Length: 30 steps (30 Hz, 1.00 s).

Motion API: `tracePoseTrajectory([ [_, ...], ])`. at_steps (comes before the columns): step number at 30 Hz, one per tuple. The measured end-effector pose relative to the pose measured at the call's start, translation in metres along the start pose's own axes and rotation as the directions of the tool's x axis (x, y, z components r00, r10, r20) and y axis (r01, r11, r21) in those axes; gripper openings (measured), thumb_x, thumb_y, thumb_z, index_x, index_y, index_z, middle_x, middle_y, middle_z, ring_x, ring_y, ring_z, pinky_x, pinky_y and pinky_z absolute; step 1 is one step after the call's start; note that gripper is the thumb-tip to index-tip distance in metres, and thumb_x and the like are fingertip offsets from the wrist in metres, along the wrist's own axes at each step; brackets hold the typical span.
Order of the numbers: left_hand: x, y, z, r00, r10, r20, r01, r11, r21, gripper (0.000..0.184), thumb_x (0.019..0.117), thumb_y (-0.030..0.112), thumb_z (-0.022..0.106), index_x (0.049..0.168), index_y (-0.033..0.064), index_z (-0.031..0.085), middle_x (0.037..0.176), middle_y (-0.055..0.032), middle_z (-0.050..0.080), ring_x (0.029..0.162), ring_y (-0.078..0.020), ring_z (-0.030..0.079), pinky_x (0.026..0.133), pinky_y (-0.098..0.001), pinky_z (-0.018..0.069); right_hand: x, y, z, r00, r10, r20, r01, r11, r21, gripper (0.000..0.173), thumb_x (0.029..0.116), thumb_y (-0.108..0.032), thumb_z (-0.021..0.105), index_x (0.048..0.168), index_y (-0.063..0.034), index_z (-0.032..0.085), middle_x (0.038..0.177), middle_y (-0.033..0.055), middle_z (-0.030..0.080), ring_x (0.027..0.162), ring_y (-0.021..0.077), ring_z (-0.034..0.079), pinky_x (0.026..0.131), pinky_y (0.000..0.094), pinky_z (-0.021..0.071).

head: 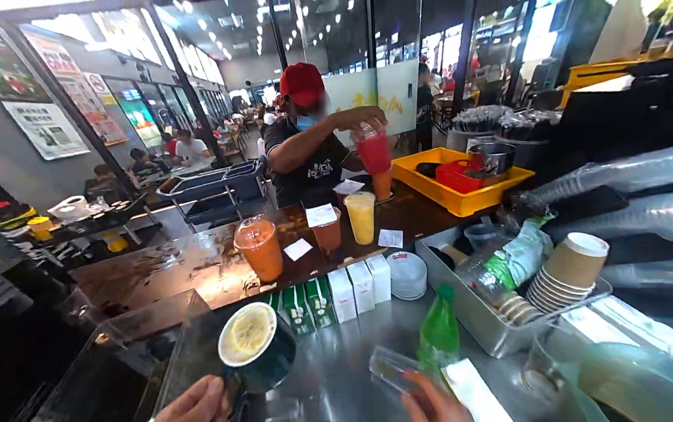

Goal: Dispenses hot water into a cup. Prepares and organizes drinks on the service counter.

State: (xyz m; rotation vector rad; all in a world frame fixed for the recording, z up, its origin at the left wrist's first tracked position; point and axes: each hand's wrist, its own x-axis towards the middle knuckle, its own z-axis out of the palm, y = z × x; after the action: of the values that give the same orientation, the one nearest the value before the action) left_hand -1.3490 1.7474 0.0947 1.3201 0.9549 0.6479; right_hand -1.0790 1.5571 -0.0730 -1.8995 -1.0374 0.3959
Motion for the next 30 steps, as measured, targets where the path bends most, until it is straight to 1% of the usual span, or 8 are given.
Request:
tracePoseTrajectory([
  [3,0.053,-0.009,0.014,0.999,-0.009,-0.033,0.008,1.0,-0.02,0.026,0.1077,0.016,0.039,0.088,0.0137,0.056,0.074,0.0052,0.059,0.059,-0.0057,0.054,0.057,-0.0234,0.0496,0.126,-0.043,0.01,0.995,-0.044,-0.087,0.051,0.995,0.09,0.041,0.0986,-0.023,0.065,0.135,-0.0048,0.063,0.097,0.0105,0.074,0.084,0.0229,0.073,0.08,0.0436,0.0607],
  [7,0.113,-0.025,0.031,0.998,0.006,-0.057,-0.011,0.996,-0.087,0.027,0.1072,0.016,0.04,0.087,0.0129,0.057,0.069,0.0047,0.059,0.055,-0.0054,0.052,0.052,-0.0224,0.0472,0.261,-0.069,0.031,1.0,-0.003,-0.027,0.007,0.991,0.134,0.07,0.0924,-0.021,0.072,0.153,-0.0039,0.041,0.134,0.0188,0.063,0.117,0.0284,0.066,0.101,0.0447,0.055],
  [10,0.151,-0.035,0.042,0.997,0.016,-0.081,-0.024,0.995,-0.094,0.027,0.1068,0.014,0.04,0.086,0.0122,0.057,0.068,0.0043,0.058,0.053,-0.0054,0.051,0.05,-0.0218,0.0463,0.314,-0.078,0.041,0.997,0.003,-0.08,0.008,0.99,0.142,0.09,0.0825,-0.016,0.078,0.159,-0.008,0.031,0.144,0.02,0.055,0.129,0.0308,0.06,0.107,0.0478,0.0509],
  [13,0.168,-0.029,0.053,0.997,0.061,-0.045,-0.064,0.994,-0.092,0.028,0.1064,0.01,0.038,0.086,0.0067,0.057,0.069,0.0014,0.058,0.054,-0.0055,0.051,0.051,-0.0214,0.0454,0.337,-0.079,0.049,0.995,-0.042,-0.089,0.054,0.989,0.137,0.114,0.0752,-0.027,0.088,0.163,-0.0073,0.018,0.153,0.0218,0.046,0.136,0.0324,0.053,0.112,0.0486,0.0474],
  [15,0.144,0.051,0.09,0.976,-0.201,-0.086,0.206,0.977,0.048,0.027,0.1107,0.005,0.031,0.099,0.0004,0.055,0.077,-0.0021,0.051,0.063,-0.009,0.05,0.064,-0.023,0.0456,0.345,-0.077,0.053,0.995,-0.064,-0.079,0.072,0.992,0.103,0.119,0.0739,-0.037,0.092,0.162,-0.0053,0.018,0.154,0.0222,0.045,0.138,0.0317,0.052,0.114,0.0464,0.0456],
  [17,0.132,0.097,0.122,0.939,-0.282,-0.198,0.307,0.946,0.107,0.027,0.1104,0.003,0.029,0.104,-0.0006,0.055,0.08,-0.0027,0.049,0.066,-0.0085,0.05,0.067,-0.021,0.0447,0.35,-0.077,0.055,0.996,-0.07,-0.056,0.073,0.996,0.054,0.113,0.0755,-0.039,0.091,0.161,-0.0081,0.023,0.15,0.0191,0.051,0.135,0.029,0.056,0.111,0.0453,0.0481],
  [27,0.192,0.056,0.135,0.931,-0.254,-0.263,0.256,0.966,-0.026,0.026,0.1108,0.006,0.033,0.093,0.003,0.052,0.073,-0.0012,0.044,0.058,-0.0084,0.044,0.056,-0.0197,0.0407,0.352,-0.086,0.033,0.998,0.058,0.007,-0.058,0.995,0.087,0.096,0.0817,-0.021,0.087,0.159,-0.018,0.03,0.131,0.0154,0.065,0.119,0.0284,0.066,0.104,0.0469,0.0527],
  [30,0.244,-0.016,0.123,0.957,-0.132,-0.257,0.097,0.985,-0.145,0.03,0.109,0.01,0.042,0.081,0.0052,0.054,0.063,-0.0019,0.049,0.049,-0.0092,0.044,0.047,-0.0211,0.039,0.35,-0.089,0.03,0.997,0.078,-0.005,-0.078,0.997,0.03,0.095,0.0819,-0.025,0.087,0.16,-0.0218,0.033,0.123,0.0131,0.069,0.114,0.0273,0.068,0.101,0.0459,0.0537],
])
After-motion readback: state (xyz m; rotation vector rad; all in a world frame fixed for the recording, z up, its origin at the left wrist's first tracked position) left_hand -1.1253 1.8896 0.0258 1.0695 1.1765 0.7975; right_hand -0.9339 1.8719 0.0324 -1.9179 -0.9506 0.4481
